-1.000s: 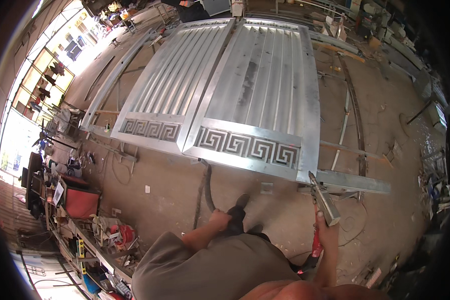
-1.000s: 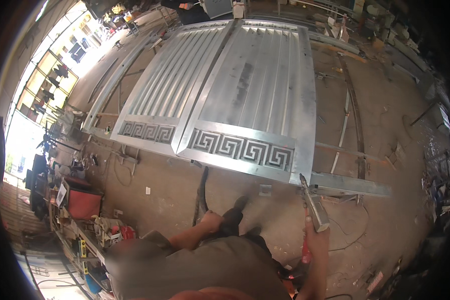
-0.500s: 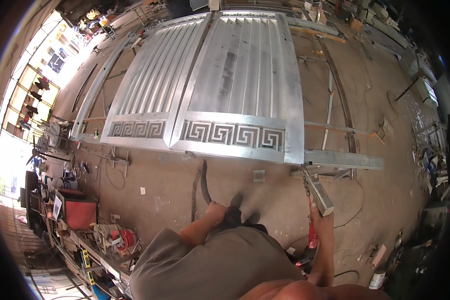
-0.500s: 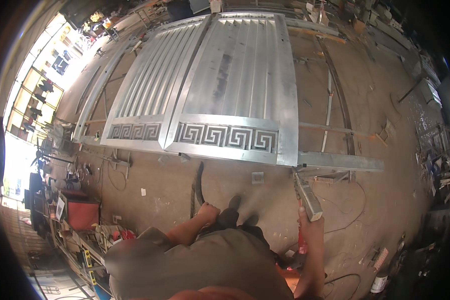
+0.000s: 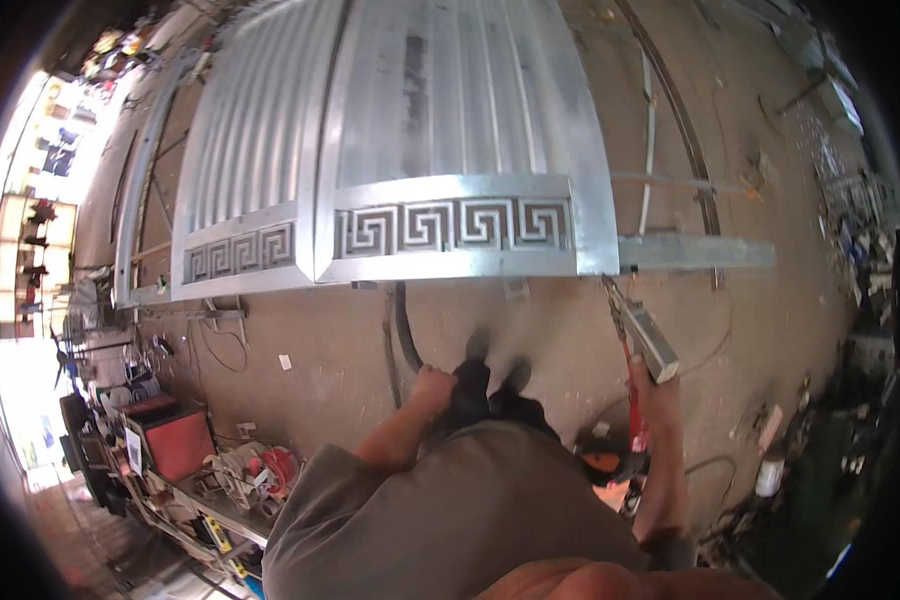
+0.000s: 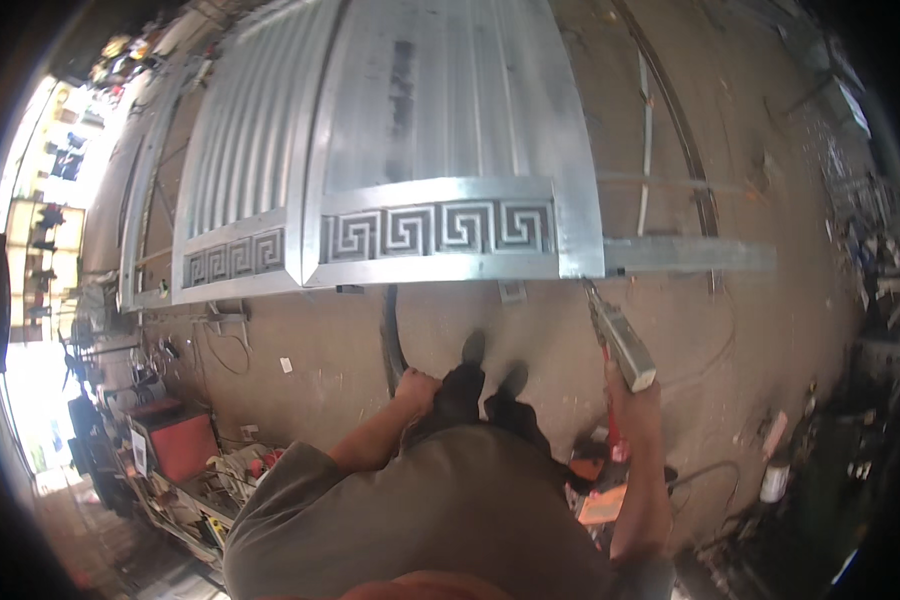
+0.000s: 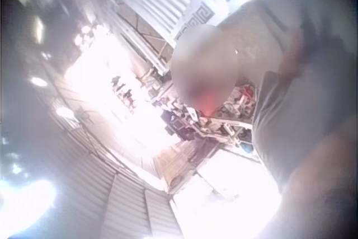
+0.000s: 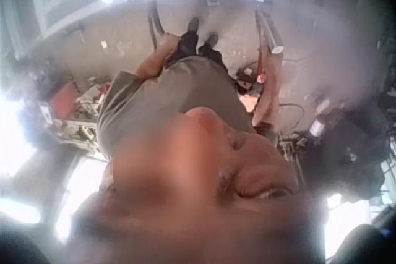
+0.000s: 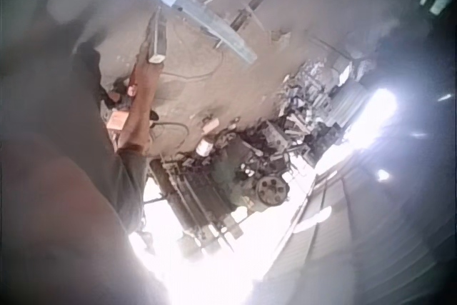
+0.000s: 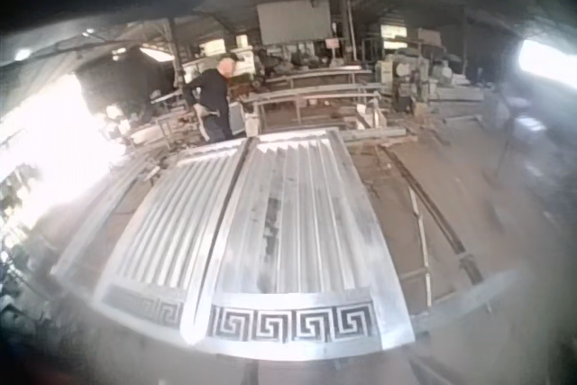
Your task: The person positions a large metal panel with a Greek key pattern onto a metal frame, then uses a welding torch to secure the panel to the frame. The person adjusts the panel's position multiple times before welding.
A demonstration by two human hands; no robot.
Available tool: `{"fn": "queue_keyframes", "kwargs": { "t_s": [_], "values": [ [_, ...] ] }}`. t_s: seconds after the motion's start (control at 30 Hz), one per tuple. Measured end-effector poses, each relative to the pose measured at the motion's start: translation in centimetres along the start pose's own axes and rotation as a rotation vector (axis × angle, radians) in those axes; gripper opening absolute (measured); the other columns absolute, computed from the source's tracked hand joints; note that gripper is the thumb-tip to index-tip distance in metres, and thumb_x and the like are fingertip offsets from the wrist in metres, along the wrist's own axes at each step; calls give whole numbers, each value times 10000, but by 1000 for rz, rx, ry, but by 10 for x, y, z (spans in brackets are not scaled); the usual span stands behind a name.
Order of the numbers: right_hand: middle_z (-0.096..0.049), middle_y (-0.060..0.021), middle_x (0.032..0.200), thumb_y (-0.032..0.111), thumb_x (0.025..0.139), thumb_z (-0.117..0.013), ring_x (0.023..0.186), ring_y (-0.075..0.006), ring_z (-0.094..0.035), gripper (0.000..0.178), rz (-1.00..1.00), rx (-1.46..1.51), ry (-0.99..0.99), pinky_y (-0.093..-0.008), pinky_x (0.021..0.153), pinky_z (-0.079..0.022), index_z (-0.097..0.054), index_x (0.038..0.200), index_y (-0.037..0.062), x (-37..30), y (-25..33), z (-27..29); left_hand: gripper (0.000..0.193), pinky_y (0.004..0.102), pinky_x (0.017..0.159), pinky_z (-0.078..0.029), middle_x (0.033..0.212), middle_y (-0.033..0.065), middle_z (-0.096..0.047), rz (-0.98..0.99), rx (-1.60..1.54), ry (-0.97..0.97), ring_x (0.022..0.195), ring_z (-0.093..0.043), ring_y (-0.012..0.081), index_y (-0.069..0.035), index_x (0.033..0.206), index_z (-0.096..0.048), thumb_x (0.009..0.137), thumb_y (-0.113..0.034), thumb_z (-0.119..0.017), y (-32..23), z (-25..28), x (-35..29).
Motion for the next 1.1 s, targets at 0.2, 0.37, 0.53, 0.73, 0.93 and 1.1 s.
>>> {"fn": "queue_keyframes", "kwargs": {
  "t_s": [0.2,0.37,0.53,0.73,0.93,1.1],
  "values": [
    [-652,-6,745,394,980,-754,652,-90,-599,408,-104,-163,-38,-314,561,-485,-706,1052,-5,17,-9,-7,216,461,1015,-453,1010,82,-763,-19,-34,117,1089,-706,282,-177,995,-725,782,-156,-698,19,-5,13],
    [-679,-18,802,439,1010,-709,690,-105,-637,444,-72,-131,-4,-318,614,-515,-702,1150,17,30,3,-24,235,450,1038,-440,1050,66,-760,-52,-53,82,1101,-699,263,-178,1033,-707,799,-161,-699,29,-3,13],
    [-707,-40,850,490,1014,-682,716,-145,-688,512,-75,-198,43,-350,658,-554,-715,1279,53,47,19,-47,260,450,1069,-423,1091,55,-754,-31,26,194,1150,-682,246,-185,1088,-696,829,-173,-694,37,0,19],
    [-664,-31,784,442,1036,-687,695,-113,-652,455,-1,-180,-11,-298,587,-519,-684,1149,2,58,20,-64,265,445,1090,-407,1104,47,-758,-31,-51,168,1172,-673,232,-189,1096,-713,832,-181,-696,50,-3,18],
    [-704,-55,835,523,1012,-684,702,-144,-690,561,-75,-199,-42,-331,631,-550,-697,1181,-12,58,21,-68,325,451,1106,-418,1099,48,-758,-10,-47,188,1158,-678,252,-216,1091,-729,768,-187,-740,59,-7,24],
    [-693,-52,818,533,1009,-684,694,-146,-688,573,-77,-212,-33,-330,631,-553,-689,1173,-16,58,18,-68,331,445,1117,-413,1109,45,-759,-15,-47,198,1166,-677,252,-212,1109,-732,780,-179,-741,62,-6,25]
  ]
}}
Point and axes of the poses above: each hand's wrist, its own x-axis towards the middle knuckle, its own z-axis out of the back of the hand, y = z × x, the point moved 1 cm from there along x, towards the middle knuckle
